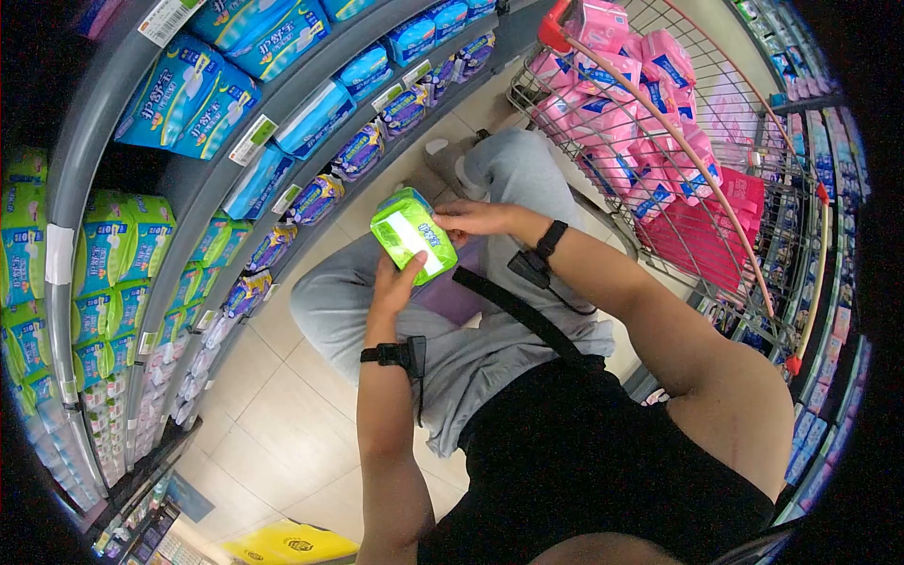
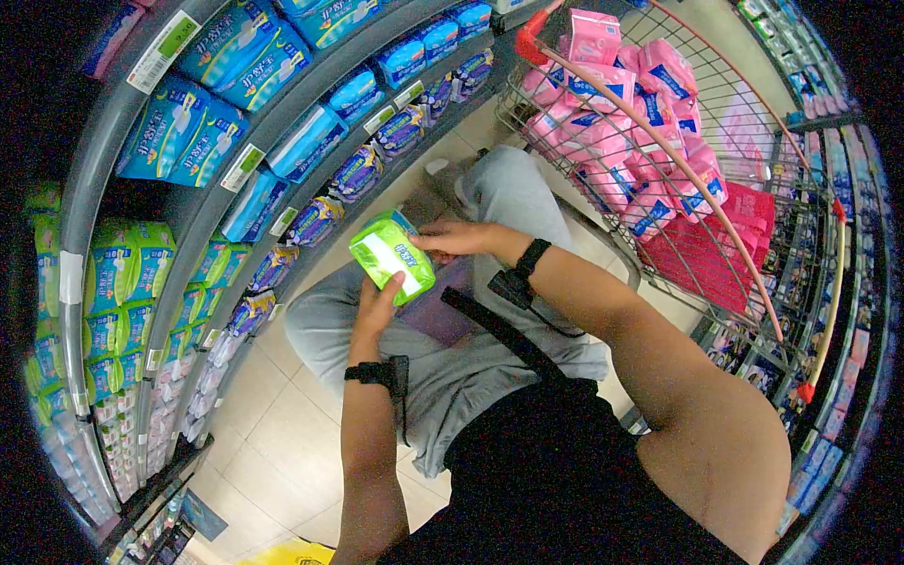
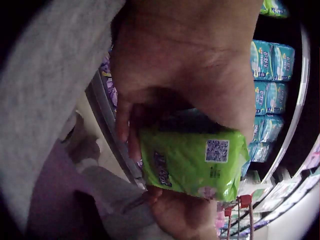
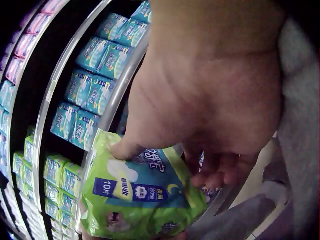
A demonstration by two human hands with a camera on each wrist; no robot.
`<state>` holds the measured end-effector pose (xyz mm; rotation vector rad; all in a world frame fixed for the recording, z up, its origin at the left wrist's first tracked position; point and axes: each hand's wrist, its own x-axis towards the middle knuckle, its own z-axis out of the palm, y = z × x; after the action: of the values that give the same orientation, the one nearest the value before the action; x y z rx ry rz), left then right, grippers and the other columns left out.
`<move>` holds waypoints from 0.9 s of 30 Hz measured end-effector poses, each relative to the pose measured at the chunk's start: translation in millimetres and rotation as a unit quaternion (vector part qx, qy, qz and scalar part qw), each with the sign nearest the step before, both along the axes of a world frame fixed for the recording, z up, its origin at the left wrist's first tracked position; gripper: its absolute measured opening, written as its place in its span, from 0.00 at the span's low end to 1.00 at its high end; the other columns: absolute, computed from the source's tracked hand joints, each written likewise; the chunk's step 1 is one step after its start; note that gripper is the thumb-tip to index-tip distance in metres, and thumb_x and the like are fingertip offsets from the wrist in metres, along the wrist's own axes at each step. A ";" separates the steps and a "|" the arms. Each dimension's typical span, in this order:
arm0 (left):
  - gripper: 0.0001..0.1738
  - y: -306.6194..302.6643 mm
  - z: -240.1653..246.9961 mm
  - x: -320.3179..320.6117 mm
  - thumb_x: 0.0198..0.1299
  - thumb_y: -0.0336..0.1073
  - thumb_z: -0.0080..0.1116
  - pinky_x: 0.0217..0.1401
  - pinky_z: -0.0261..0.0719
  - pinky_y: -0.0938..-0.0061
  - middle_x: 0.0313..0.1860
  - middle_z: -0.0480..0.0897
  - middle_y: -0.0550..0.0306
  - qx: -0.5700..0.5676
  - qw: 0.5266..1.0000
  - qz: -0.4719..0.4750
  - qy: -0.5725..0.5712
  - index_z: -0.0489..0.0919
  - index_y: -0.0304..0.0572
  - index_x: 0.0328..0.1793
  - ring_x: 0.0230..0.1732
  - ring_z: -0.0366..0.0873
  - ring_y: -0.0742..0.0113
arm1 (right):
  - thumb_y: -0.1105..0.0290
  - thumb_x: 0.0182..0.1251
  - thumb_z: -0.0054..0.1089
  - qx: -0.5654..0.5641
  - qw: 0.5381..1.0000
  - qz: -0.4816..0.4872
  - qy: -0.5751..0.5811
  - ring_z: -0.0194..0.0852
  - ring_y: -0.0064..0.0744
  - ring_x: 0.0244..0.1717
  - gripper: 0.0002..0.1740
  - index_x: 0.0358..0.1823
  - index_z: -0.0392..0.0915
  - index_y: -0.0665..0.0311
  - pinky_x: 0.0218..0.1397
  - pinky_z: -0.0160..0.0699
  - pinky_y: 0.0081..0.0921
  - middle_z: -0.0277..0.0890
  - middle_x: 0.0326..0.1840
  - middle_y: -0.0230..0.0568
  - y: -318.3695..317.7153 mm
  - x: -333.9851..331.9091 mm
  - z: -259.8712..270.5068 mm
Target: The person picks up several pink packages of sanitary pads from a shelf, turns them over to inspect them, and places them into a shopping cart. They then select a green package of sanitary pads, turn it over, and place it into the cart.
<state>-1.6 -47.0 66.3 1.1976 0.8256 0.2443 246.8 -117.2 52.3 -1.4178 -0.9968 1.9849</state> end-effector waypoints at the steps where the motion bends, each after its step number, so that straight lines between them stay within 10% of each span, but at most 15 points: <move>1: 0.39 -0.8 1.0 0.2 0.63 0.52 0.66 0.65 0.73 0.66 0.64 0.77 0.42 -0.004 1.000 0.024 0.004 0.69 0.30 0.70 0.64 0.75 0.57 | 0.38 0.75 0.50 0.023 0.999 -0.015 -0.030 0.75 0.27 0.42 0.39 0.70 0.65 0.65 0.44 0.76 0.26 0.78 0.49 0.41 -0.7 -4.4 1.4; 7: 0.47 2.4 -26.8 -10.3 0.65 0.65 0.56 0.71 0.66 0.64 0.67 0.74 0.39 -0.090 0.993 0.042 0.058 0.66 0.28 0.73 0.69 0.70 0.54 | 0.47 0.74 0.59 0.232 0.964 -0.078 -0.104 0.75 0.29 0.52 0.47 0.83 0.43 0.54 0.53 0.79 0.28 0.72 0.63 0.43 -1.5 -8.4 28.0; 16: 0.46 2.7 4.5 2.8 0.57 0.48 0.73 0.66 0.70 0.66 0.60 0.76 0.42 0.070 0.995 0.041 0.049 0.60 0.28 0.71 0.65 0.72 0.57 | 0.40 0.75 0.53 0.005 0.990 -0.081 0.113 0.71 0.33 0.62 0.48 0.82 0.45 0.62 0.56 0.79 0.30 0.69 0.66 0.46 -3.9 -5.7 45.7; 20: 0.34 -2.2 7.9 1.4 0.61 0.45 0.71 0.62 0.71 0.68 0.52 0.77 0.51 0.115 0.991 0.048 -0.054 0.66 0.35 0.62 0.57 0.73 0.65 | 0.41 0.74 0.54 0.135 0.987 -0.023 -0.082 0.69 0.35 0.64 0.46 0.79 0.52 0.67 0.60 0.76 0.33 0.69 0.67 0.45 -2.7 -6.5 42.3; 27: 0.18 1.5 17.5 6.2 0.68 0.39 0.64 0.59 0.69 0.73 0.55 0.74 0.59 -0.049 0.987 0.109 -0.105 0.71 0.42 0.57 0.53 0.72 0.70 | 0.43 0.78 0.49 0.024 0.985 -0.167 -0.016 0.67 0.35 0.68 0.39 0.76 0.59 0.67 0.70 0.69 0.32 0.69 0.70 0.46 -1.9 -7.0 34.1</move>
<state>4.6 -45.5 83.9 0.9710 0.7750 0.4948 239.7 -119.0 86.4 -1.4855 -0.7551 1.6877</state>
